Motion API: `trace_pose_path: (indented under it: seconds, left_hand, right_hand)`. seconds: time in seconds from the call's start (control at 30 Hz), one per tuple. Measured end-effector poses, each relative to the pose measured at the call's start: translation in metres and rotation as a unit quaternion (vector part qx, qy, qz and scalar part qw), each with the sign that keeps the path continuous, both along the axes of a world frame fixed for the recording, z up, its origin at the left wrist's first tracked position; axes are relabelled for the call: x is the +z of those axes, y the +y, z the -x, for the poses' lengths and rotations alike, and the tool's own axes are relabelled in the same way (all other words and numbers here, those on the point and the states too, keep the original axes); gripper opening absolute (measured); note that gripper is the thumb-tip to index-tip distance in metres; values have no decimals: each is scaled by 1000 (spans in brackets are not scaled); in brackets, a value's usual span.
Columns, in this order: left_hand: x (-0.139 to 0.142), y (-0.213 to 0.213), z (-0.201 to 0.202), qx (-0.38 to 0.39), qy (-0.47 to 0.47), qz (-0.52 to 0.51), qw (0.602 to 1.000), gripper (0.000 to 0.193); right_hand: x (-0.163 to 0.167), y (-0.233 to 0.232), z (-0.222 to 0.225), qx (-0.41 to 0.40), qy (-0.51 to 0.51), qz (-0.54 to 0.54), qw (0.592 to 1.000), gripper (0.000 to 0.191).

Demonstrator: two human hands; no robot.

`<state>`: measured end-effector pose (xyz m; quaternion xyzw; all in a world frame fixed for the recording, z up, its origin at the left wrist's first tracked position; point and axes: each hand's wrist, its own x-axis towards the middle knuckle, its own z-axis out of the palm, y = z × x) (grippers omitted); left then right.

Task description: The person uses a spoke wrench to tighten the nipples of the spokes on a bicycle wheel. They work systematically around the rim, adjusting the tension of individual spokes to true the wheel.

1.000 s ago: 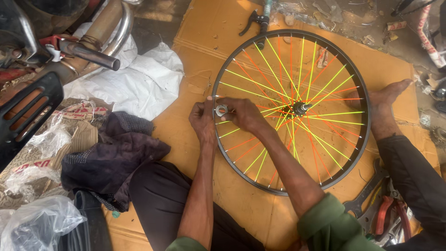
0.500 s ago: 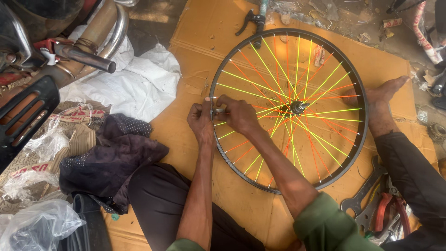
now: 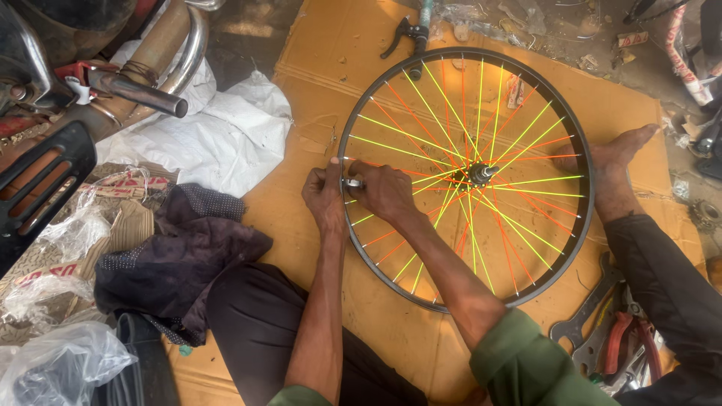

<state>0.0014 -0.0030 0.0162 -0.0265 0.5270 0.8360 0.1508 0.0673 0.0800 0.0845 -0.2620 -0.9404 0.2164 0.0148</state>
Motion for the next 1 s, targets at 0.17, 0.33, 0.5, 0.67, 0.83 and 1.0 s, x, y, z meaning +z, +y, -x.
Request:
trace_pose_path:
  seconds: [0.17,0.33,0.5,0.67,0.83,1.0]
  left_hand:
    - [5,0,1,-13,-40,-9,999,44]
    - [4,-1,-1,-6,-7,-11,1000,45]
    - [-1,2,1,3,4,-13,1000,47]
    - [-5,3,1,1,2,-23,1000,47]
    - [-5,2,0,0,8,-5,1000,48]
    - [-4,3,2,2,4,-10,1000,48]
  right_hand:
    - [6,4,-13,29,13,90,995,30]
    - [4,7,-13,24,112,126,985,30]
    - [2,2,0,3,-58,23,998,21]
    - [5,7,-20,32,146,167,974,28]
    - [-2,2,-4,-12,32,47,998,31]
    - [0,3,-2,16,-23,33,999,29]
